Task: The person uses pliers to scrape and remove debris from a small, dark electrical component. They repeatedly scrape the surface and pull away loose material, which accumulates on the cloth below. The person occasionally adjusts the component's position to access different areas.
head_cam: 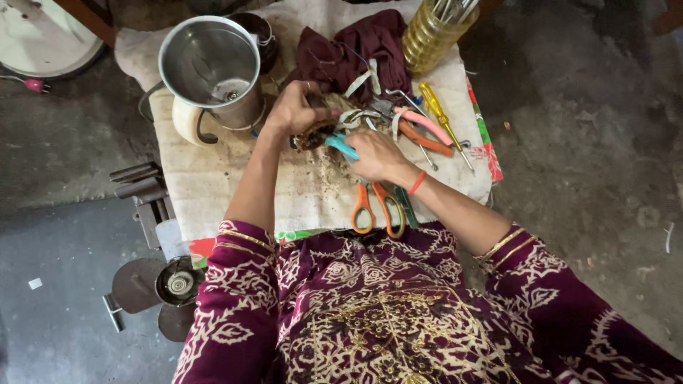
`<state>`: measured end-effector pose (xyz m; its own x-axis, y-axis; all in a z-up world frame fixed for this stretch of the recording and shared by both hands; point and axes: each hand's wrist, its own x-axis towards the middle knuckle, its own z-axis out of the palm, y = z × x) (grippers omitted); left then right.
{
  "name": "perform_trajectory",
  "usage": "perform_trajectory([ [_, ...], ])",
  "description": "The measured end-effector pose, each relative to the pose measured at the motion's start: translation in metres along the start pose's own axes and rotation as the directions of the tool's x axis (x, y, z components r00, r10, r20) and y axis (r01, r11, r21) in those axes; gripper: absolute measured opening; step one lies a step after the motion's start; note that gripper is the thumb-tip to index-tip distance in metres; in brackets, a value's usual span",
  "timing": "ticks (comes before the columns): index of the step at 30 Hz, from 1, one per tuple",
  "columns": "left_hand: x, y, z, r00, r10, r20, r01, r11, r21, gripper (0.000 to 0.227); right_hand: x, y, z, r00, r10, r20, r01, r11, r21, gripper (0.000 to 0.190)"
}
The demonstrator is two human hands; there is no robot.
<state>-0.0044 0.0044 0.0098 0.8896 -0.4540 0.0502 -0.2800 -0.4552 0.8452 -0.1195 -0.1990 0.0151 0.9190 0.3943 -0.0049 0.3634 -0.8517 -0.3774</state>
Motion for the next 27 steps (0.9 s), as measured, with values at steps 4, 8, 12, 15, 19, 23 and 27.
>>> perform_trajectory([
  [4, 0.007, -0.006, 0.005, 0.994, -0.064, 0.09, 0.072, 0.993, -0.089, 0.059, -0.008, 0.016, 0.009, 0.999, 0.017, 0.041, -0.022, 0.993, 0.119, 0.01],
  [8, 0.014, -0.008, 0.005, 0.988, -0.073, 0.133, 0.1, 0.972, -0.212, 0.054, -0.003, 0.029, 0.003, 0.98, 0.117, 0.161, -0.158, 0.949, 0.273, 0.007],
  [12, 0.015, -0.003, 0.004, 0.989, 0.012, 0.15, -0.001, 0.997, -0.073, 0.04, 0.006, 0.048, -0.001, 0.927, 0.024, 0.375, -0.29, 0.678, 0.675, 0.013],
  [15, 0.014, 0.0, 0.003, 0.978, -0.073, 0.195, 0.077, 0.997, -0.012, 0.04, 0.01, 0.059, 0.001, 0.877, -0.036, 0.479, -0.434, 0.37, 0.821, 0.017],
  [19, 0.022, -0.006, 0.006, 0.987, -0.075, 0.145, 0.07, 0.997, 0.044, 0.04, 0.012, 0.057, 0.009, 0.897, -0.011, 0.442, -0.361, 0.559, 0.747, 0.028],
  [23, 0.032, -0.023, 0.015, 0.999, -0.036, 0.037, 0.039, 0.997, -0.072, 0.041, 0.013, 0.031, 0.013, 0.989, -0.021, 0.146, 0.018, 1.0, 0.026, 0.017],
  [27, 0.039, -0.033, 0.014, 0.997, -0.08, 0.007, 0.08, 0.996, -0.045, 0.034, -0.01, 0.005, -0.011, 0.994, 0.024, 0.109, 0.007, 0.962, -0.273, 0.024],
])
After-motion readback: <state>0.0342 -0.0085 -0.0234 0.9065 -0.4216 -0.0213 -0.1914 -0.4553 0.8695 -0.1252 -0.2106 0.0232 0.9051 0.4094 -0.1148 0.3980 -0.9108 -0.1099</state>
